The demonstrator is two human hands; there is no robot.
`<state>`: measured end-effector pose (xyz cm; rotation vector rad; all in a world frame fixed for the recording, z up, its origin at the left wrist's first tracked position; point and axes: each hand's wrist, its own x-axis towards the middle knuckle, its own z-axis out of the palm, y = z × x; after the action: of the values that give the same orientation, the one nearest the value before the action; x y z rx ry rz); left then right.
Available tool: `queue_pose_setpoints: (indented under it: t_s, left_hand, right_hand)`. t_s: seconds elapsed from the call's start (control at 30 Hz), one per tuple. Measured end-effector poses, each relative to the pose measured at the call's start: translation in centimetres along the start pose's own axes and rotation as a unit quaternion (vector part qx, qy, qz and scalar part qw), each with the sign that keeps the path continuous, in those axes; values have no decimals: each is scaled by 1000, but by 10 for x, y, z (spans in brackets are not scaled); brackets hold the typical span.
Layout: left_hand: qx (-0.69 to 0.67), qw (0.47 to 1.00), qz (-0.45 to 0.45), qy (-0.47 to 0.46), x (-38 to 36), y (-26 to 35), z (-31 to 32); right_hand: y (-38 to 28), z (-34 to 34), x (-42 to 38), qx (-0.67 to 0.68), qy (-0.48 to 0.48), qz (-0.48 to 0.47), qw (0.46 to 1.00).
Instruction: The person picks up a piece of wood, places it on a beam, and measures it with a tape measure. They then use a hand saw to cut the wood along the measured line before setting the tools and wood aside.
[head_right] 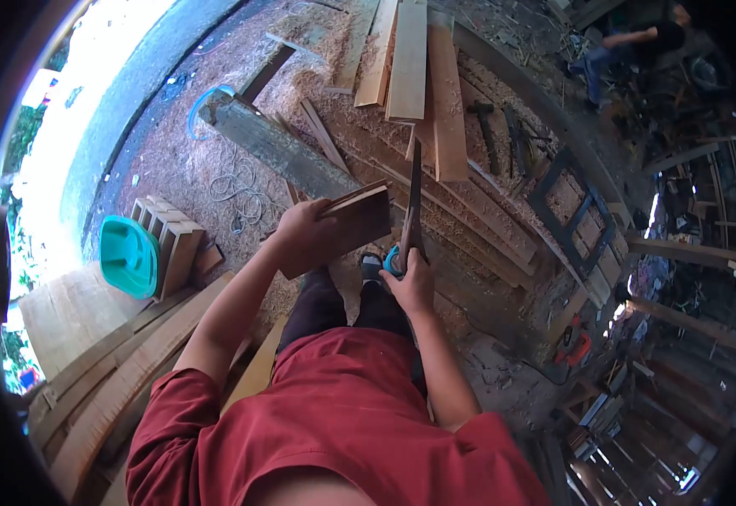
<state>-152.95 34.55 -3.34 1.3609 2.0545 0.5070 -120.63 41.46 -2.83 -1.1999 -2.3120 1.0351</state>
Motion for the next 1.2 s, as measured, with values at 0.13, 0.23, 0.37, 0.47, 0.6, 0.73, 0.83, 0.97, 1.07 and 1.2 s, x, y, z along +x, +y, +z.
queue_pose_setpoints:
  t_s: [0.13,0.23,0.37,0.47,0.6,0.73,0.83,0.97,1.07,1.2]
  left_hand:
    - [2,998,29,-57,54,-29,12]
    - [-6,992,48,-120,96,-49,31]
    - [4,973,88,-211,156,-72,72]
    - [23,962,124,-241,191,-89,105]
    - [30,953,122,-276,221,-88,131]
    - [76,930,203,-296,234,-63,147]
    - [112,921,232,-293,229,-36,160]
    - [132,925,290,-207,208,-23,197]
    - [92,931,306,-178,196,-21,210]
    - [92,936,312,-130,188,-22,218]
  right_hand:
    - [-12,37,2,-19,43,85,995]
    - [-32,55,4,-1,65,176,982]
    - [-33,82,5,-41,110,245,962]
    - [-11,107,2,-27,173,241,955]
    - [26,132,-12,-78,165,320,930]
    - [36,131,-20,-82,187,357,912]
    - [43,121,-23,-88,225,338,910]
    - [61,113,-33,-104,236,356,898]
    - [74,104,-40,-96,243,377,889]
    - [105,87,-50,-117,247,386,881]
